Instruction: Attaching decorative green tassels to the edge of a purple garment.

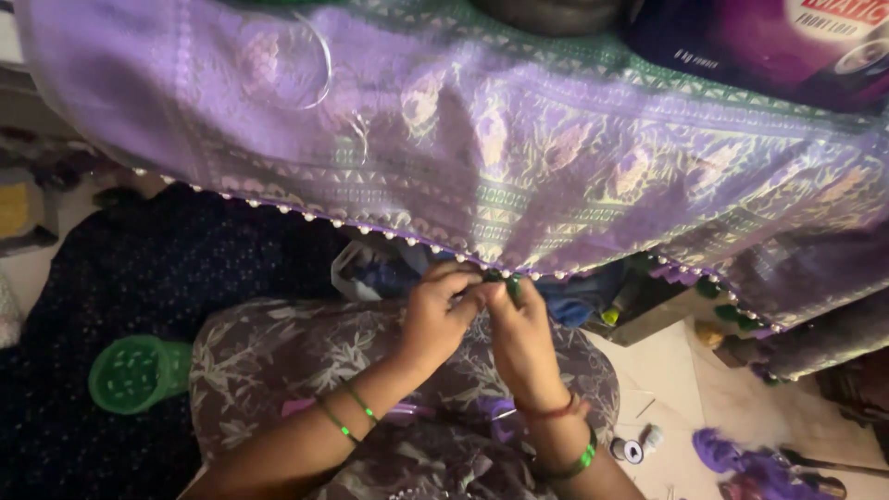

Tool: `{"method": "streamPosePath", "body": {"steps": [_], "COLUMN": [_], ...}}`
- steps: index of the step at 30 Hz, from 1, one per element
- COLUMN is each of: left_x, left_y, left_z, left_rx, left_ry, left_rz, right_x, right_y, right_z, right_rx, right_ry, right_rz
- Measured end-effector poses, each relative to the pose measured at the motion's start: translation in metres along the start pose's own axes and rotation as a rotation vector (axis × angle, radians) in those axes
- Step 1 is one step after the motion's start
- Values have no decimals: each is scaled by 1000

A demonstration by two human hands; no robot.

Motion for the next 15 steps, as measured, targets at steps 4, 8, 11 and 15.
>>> {"method": "streamPosePath", "body": {"steps": [4,8,11,15], "left_x": [-23,-24,-6,24], "left_y": [-19,-28,-14,14], "left_z": [3,-2,-7,-11], "left_rx": [-55,-33,143,344], "left_ry": [237,251,23,-343], "left_rz": [-211,-195,132,699], "right_x": [-4,-21,-64,-16], "right_y": [6,-1,-22,4], "right_z": [-7,1,11,14], "right_rx": [-6,-134,-56,8], "right_ry": [3,-75,-165,-189], "right_rz": [-154,100,-114,66]}}
Point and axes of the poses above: each hand's wrist, its own z-axis away from the middle knuckle, its own y-axis out of the palm, x = y × z, the point moved 5 cm from there along -z, towards the middle knuckle, and after that the axes turned 12 degrees about x, right-handed, at the moved point
